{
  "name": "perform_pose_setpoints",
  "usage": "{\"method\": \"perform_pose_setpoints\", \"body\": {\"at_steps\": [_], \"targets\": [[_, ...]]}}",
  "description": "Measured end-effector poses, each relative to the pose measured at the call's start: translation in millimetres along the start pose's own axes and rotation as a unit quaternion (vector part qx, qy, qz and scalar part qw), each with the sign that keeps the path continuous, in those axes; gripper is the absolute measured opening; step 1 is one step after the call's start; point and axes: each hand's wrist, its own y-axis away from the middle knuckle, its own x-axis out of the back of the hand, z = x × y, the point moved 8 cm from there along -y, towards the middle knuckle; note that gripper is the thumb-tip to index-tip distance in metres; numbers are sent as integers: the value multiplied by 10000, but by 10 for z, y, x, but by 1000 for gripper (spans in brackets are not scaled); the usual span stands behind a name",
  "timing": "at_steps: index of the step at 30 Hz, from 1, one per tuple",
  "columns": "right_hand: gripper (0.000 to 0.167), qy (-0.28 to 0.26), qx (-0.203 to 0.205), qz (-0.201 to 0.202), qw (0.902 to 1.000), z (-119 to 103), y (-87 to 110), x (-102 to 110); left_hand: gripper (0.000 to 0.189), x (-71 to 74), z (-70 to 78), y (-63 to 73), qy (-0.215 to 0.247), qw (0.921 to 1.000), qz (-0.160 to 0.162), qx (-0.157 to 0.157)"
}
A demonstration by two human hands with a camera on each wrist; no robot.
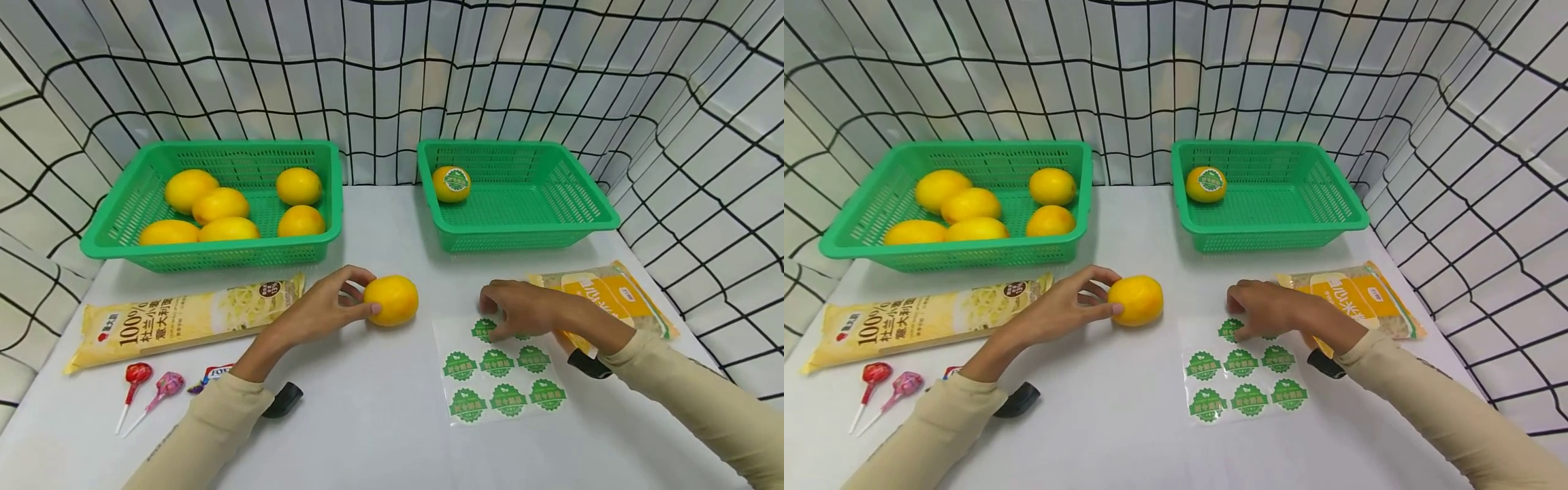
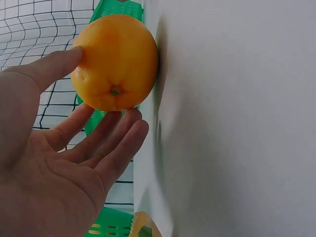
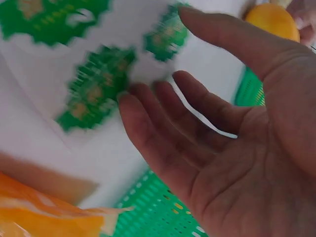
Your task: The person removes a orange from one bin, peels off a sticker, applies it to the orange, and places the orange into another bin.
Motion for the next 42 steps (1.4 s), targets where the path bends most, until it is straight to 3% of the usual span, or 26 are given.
{"method": "perform_pose_setpoints", "body": {"at_steps": [6, 17, 32, 42], "targets": [[38, 178, -102, 151, 9997, 26, -9, -5, 53, 21, 27, -7, -4, 10000, 5, -27], [35, -46, -133, 239, 9996, 48, -18, 16, 53, 40, 42, -19, -10, 10000, -38, -83], [31, -525, 201, 263, 9981, 33, -25, -48, 53, -7, -22, 34, 86, 10000, 11, -42], [10, -783, 641, 633, 9929, 25, 7, -7, 52, -30, 28, 20, 77, 9999, -8, -151]]}}
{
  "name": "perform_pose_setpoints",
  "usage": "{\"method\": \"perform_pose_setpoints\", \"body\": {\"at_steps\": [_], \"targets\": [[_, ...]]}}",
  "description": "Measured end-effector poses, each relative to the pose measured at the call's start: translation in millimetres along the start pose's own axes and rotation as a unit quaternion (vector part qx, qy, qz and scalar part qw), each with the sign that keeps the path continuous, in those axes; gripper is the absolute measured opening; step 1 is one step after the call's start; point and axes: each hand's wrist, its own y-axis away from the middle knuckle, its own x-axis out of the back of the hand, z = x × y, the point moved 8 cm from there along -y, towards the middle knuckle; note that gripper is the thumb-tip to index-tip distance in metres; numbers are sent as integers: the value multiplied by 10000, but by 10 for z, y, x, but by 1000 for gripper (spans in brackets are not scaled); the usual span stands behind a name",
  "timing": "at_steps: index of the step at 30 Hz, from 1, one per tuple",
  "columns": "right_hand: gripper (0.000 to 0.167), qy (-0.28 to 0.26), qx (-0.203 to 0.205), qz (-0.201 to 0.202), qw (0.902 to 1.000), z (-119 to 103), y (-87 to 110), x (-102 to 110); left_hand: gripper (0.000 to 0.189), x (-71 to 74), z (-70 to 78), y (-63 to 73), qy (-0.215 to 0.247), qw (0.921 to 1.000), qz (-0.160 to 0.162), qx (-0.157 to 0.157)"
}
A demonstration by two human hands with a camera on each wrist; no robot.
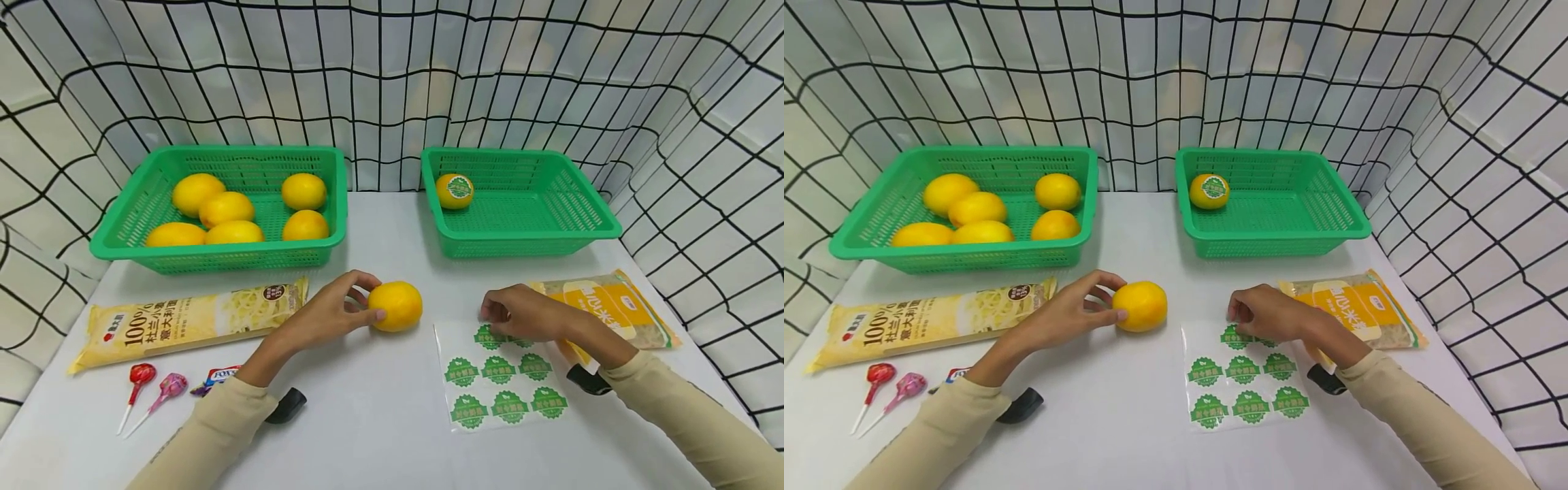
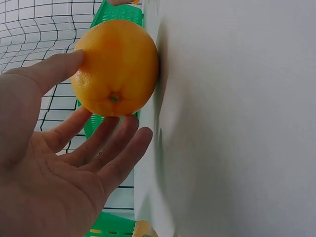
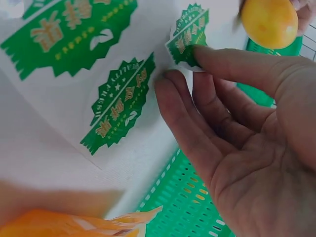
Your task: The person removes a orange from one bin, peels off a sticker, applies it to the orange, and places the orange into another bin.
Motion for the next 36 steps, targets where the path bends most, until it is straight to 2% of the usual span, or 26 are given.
{"method": "perform_pose_setpoints", "body": {"at_steps": [4, 14, 19, 25, 31, 36], "targets": [[3, -267, 122, -4, 9996, -26, 30, 30, 52, -7, 8, 5, 43, 10000, 5, 4], [3, -698, 115, 224, 9972, -46, 45, 71, 53, -35, -6, -1, 135, 9999, -61, -4], [6, -1012, 345, 575, 9926, -195, -107, 140, 52, -22, -26, 15, 212, 9998, -2, 64], [10, -1478, 607, 1056, 9815, -499, -314, 252, 51, -10, -15, 33, 338, 9994, -83, -65], [13, -2138, 699, 873, 9705, -763, -495, 214, 49, 4, -32, 36, 435, 9989, -129, -62], [14, -2289, 886, 787, 9662, -907, -620, 131, 49, 16, -38, 29, 415, 9990, -141, -37]]}}
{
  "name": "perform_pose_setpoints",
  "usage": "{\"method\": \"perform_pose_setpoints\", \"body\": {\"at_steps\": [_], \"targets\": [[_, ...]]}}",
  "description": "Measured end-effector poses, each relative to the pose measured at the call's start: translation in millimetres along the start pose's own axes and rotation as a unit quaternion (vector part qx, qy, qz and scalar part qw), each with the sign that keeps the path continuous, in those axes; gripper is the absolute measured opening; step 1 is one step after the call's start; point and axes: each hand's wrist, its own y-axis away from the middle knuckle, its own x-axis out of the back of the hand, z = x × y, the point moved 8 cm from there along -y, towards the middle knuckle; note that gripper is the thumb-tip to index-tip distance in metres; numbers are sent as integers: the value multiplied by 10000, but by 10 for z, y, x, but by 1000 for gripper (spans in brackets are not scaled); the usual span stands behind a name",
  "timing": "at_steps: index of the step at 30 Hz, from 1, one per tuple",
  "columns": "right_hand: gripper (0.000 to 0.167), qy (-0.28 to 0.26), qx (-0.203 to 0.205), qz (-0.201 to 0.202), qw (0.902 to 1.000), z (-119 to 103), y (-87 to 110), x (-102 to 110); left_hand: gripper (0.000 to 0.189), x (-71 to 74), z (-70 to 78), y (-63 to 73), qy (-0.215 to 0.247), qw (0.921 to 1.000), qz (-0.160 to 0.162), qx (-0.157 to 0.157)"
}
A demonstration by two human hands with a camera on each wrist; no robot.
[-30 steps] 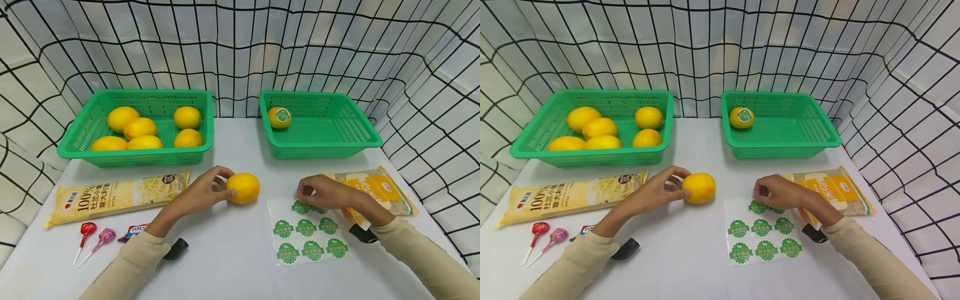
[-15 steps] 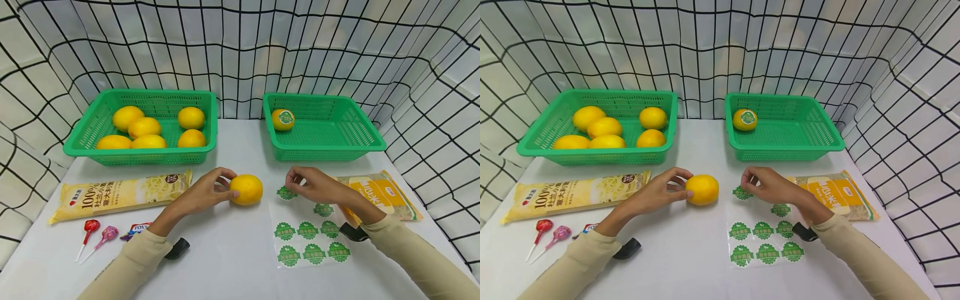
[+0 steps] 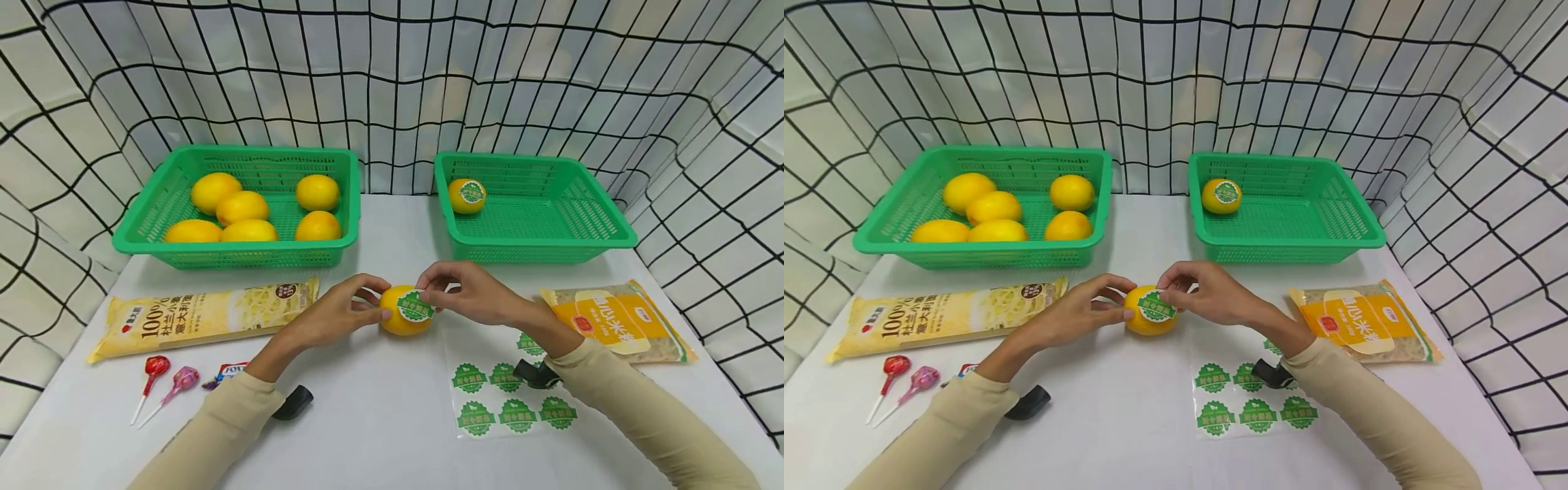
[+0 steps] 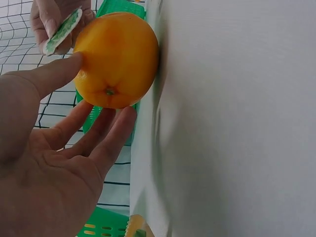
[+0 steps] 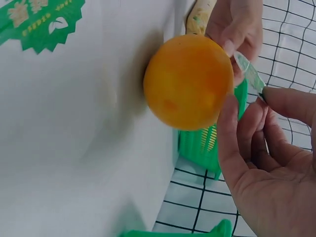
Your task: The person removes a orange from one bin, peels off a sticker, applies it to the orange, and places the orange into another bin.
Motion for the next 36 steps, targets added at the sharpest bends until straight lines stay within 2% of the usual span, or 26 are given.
{"method": "perform_pose_setpoints", "body": {"at_steps": [15, 22, 29, 32, 36], "targets": [[12, 89, 163, 483, 9987, 89, -69, -59, 46, -55, 34, -59, 57, 10000, 21, -51], [23, 343, 403, 726, 9960, 87, -46, -80, 44, -40, 49, -60, 51, 10000, 69, -37], [34, 717, 751, 1110, 9884, 86, 42, -89, 46, -18, 31, -52, 73, 9999, 131, 30], [31, 754, 857, 1259, 9855, 89, 66, -97, 46, -12, 15, -47, 56, 9999, 154, 39], [23, 984, 916, 1263, 9828, 110, 66, -145, 46, -6, -9, -31, 26, 9998, 167, 44]]}}
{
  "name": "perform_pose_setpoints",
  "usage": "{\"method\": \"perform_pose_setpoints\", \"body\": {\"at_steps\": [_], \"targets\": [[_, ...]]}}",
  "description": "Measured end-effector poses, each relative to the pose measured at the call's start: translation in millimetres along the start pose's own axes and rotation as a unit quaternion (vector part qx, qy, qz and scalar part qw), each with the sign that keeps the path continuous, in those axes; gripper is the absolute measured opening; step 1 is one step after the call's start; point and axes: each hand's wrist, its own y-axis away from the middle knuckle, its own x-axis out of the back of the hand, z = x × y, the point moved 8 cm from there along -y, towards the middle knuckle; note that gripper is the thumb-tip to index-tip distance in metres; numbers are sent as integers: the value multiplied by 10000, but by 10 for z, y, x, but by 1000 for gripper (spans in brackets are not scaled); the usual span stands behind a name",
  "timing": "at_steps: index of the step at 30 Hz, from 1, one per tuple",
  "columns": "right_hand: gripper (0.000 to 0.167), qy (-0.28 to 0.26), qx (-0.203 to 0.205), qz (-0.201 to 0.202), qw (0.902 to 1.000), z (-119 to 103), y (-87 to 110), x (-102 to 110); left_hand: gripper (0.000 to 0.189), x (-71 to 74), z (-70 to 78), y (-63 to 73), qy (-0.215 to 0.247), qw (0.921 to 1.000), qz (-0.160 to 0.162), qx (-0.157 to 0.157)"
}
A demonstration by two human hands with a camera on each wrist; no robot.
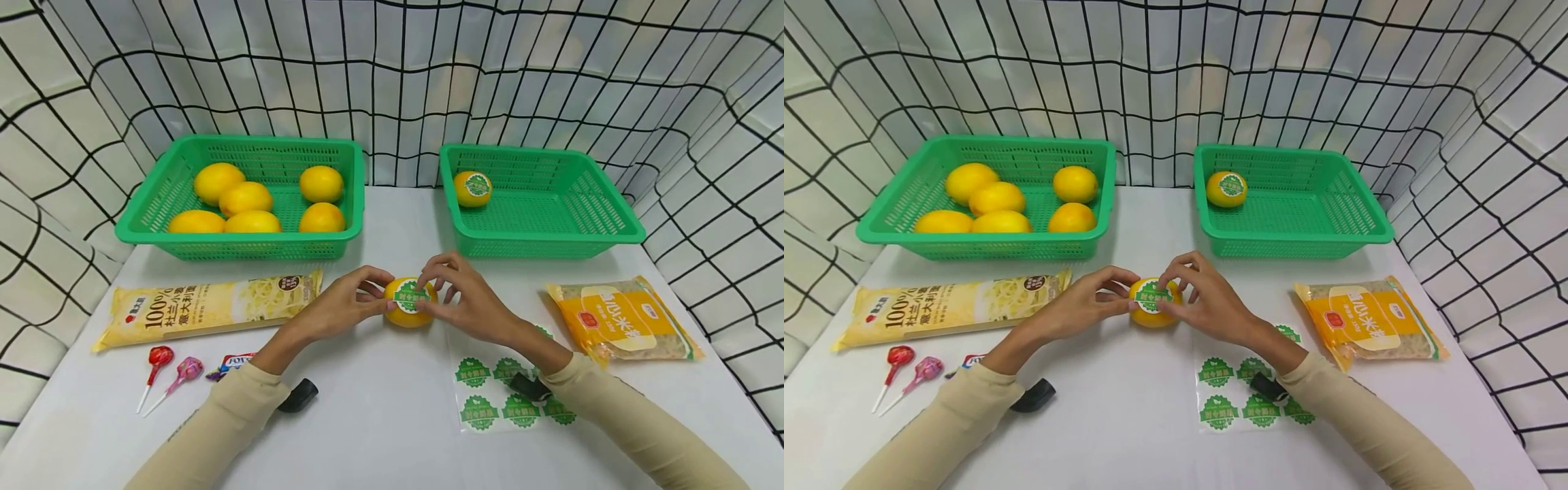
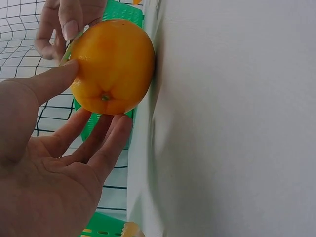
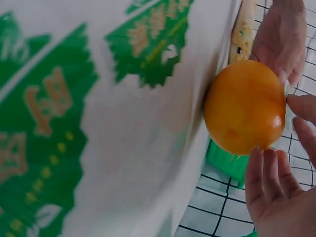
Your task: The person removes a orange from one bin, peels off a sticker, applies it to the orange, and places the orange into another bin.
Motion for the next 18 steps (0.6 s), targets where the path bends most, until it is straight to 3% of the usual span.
{"method": "perform_pose_setpoints", "body": {"at_steps": [10, 14, 18], "targets": [[38, 172, 16, -32, 9998, 94, 66, -41, 37, 13, -32, 25, 111, 9996, -257, 65], [42, -16, 27, -83, 10000, 102, 67, -38, 41, -3, -17, 15, 7, 9998, -59, 210], [50, -429, -236, -238, 9985, 142, 47, -36, 50, -58, 21, 13, -9, 9990, 207, 395]]}}
